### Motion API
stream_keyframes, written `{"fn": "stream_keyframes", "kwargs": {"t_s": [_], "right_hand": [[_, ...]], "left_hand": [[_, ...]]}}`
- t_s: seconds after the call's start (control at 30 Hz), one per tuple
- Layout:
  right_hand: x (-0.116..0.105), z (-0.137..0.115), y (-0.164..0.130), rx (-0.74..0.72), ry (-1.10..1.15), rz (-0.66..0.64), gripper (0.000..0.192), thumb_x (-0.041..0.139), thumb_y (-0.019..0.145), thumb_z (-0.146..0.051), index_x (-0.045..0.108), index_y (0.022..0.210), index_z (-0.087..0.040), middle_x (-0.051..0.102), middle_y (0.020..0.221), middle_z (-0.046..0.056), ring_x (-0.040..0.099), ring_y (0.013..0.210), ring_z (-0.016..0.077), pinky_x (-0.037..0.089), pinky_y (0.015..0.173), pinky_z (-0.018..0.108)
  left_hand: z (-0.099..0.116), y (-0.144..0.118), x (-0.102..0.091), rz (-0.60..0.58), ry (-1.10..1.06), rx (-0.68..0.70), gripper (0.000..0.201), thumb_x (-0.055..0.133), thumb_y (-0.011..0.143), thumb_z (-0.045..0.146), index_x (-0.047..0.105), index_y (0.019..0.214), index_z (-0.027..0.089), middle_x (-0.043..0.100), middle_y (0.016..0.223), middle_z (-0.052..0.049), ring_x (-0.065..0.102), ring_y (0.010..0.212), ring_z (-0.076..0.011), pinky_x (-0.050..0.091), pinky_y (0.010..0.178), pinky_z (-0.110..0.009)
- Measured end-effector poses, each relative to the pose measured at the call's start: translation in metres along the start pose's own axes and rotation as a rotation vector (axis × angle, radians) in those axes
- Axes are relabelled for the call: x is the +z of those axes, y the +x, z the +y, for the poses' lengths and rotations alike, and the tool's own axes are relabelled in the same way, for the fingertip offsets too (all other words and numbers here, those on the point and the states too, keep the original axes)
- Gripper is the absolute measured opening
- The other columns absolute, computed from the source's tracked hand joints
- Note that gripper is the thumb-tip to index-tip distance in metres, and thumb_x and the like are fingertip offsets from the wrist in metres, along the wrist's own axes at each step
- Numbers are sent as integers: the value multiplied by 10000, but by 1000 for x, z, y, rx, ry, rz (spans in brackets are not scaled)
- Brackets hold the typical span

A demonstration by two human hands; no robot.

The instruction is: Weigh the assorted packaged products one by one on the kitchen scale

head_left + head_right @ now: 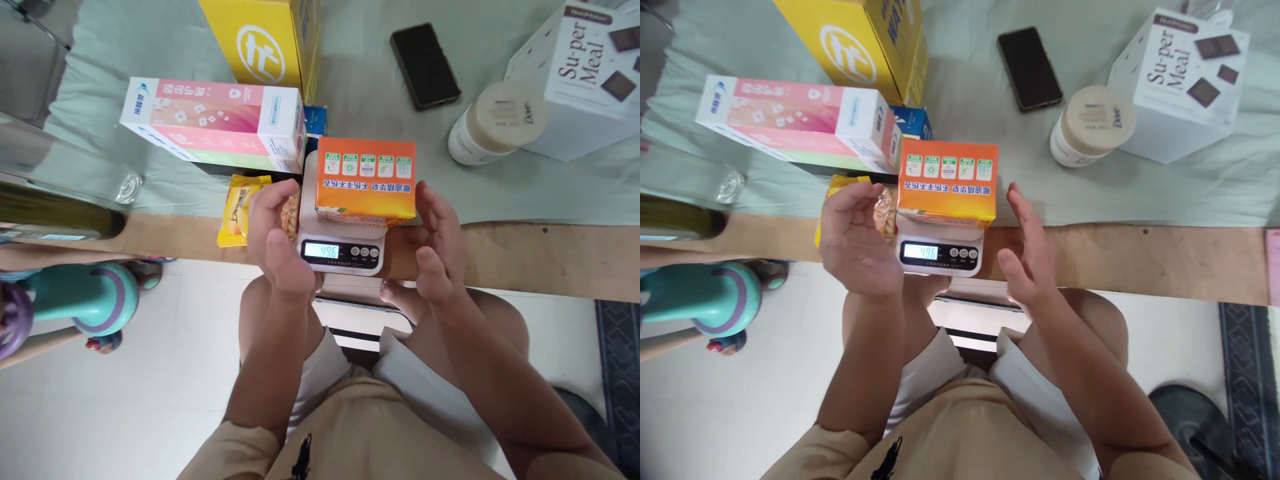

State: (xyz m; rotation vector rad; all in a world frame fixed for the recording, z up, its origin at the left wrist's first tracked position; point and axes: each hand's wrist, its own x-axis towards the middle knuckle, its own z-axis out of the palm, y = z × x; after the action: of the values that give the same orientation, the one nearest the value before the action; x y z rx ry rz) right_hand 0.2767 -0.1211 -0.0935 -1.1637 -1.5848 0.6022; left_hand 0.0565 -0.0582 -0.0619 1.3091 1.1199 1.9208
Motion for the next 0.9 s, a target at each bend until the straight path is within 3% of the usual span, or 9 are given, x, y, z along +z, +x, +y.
{"fn": "stream_keyframes", "kwargs": {"t_s": [0.2, 0.37, 0.6, 0.7, 0.8, 0.9], "right_hand": [[0, -7, 2, -39, -6, 54, 689, 490, 1046, -594, 410, 1694, -375, 470, 1777, 40, 440, 1680, 330, 391, 1396, 661], [-4, -19, 8, -56, 14, 129, 641, 444, 1031, -665, 439, 1649, -497, 509, 1738, -60, 448, 1676, 317, 394, 1402, 670], [-3, -27, 13, -20, -45, 124, 662, 526, 990, -719, 429, 1617, -528, 452, 1756, -31, 391, 1700, 365, 371, 1400, 696], [-10, -38, 25, 54, -120, 84, 692, 615, 954, -731, 444, 1591, -520, 397, 1775, -4, 408, 1680, 399, 432, 1350, 695], [-21, -53, 53, -10, -241, -2, 728, 715, 921, -702, 478, 1575, -487, 394, 1750, 31, 395, 1672, 423, 414, 1351, 704], [-28, -61, 90, -73, -382, -232, 813, 809, 858, -698, 524, 1566, -416, 426, 1730, 79, 381, 1668, 466, 379, 1362, 732]], "left_hand": [[2, 2, 1, 5, 8, 4, 510, 508, 980, 732, 842, 1092, 363, 753, 1054, -77, 680, 1050, -316, 530, 970, -535], [2, 2, 0, -14, -21, -16, 503, 549, 945, 738, 848, 1083, 359, 767, 1051, -74, 693, 1053, -328, 550, 960, -553], [-1, 2, 1, -46, 15, 10, 593, 449, 994, 775, 805, 1118, 316, 768, 1089, -77, 728, 1082, -332, 565, 948, -595], [3, 3, 3, -65, -15, -29, 639, 411, 996, 811, 781, 1103, 301, 756, 1090, -95, 732, 1098, -342, 578, 963, -603], [9, 4, 3, -138, -67, -85, 609, 452, 982, 819, 781, 1121, 326, 757, 1120, -92, 738, 1122, -346, 592, 989, -601], [9, 4, 0, -219, -118, -105, 573, 481, 994, 779, 786, 1190, 336, 763, 1176, -89, 736, 1142, -337, 606, 988, -572]]}}
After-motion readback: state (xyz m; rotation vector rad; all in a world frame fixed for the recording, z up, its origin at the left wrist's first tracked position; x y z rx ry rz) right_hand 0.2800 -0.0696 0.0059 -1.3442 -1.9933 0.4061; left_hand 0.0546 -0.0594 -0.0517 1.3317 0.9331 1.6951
